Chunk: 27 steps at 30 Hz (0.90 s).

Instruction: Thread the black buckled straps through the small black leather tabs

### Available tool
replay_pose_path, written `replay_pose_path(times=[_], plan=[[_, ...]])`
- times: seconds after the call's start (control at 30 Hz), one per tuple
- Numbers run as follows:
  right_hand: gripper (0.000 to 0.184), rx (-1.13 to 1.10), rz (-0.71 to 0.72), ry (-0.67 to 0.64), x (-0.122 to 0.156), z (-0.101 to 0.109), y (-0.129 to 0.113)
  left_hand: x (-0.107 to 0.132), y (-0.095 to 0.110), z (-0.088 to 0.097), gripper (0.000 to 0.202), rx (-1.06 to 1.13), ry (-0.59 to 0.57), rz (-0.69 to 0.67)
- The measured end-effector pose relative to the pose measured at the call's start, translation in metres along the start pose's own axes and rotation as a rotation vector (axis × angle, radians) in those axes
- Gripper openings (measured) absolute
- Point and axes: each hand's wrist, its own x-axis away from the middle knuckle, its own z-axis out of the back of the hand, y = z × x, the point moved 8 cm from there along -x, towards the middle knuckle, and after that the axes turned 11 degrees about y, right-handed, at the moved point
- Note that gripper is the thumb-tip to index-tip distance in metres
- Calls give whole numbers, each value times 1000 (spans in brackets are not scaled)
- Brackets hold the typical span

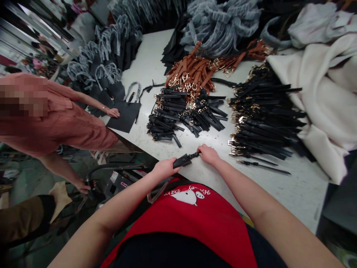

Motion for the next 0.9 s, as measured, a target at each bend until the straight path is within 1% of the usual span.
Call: replay_pose_path(times=[0.1, 0.2, 0.3, 0.37, 0.43, 0.5, 0.57, 0.6, 0.67, 0.73, 0.9], plan=[[18, -9, 7, 8, 0, 0, 0, 2, 1, -2, 42, -12, 18, -17], [19, -7, -4, 23, -2, 1, 2, -2, 7, 1, 45, 11, 59, -32], [19, 7, -12, 18, -4, 3, 2, -5, 7, 2, 45, 30, 34, -14], [19, 34, 0, 10, -2, 7, 0, 0, 0, 3, 45, 28, 1, 6], [18, 91, 54, 22, 5, 11, -6, 9, -11, 4, 43, 25, -2, 31], [17, 156, 142, 40, 17, 11, -15, 20, -20, 4, 43, 35, 13, 38], [17, 169, 212, 65, 31, 9, -21, 28, -23, 3, 45, 47, 25, 24], [16, 149, 224, 79, 37, 7, -22, 30, -22, 1, 45, 48, 25, 11], [19, 80, 210, 117, 44, 4, -19, 30, -17, -1, 44, 42, 22, -11], [23, 17, 180, 141, 45, 0, -13, 25, -8, -2, 43, 34, 18, -26], [21, -21, 124, 109, 37, -7, -3, 5, 19, 4, 44, 23, 61, -65]])
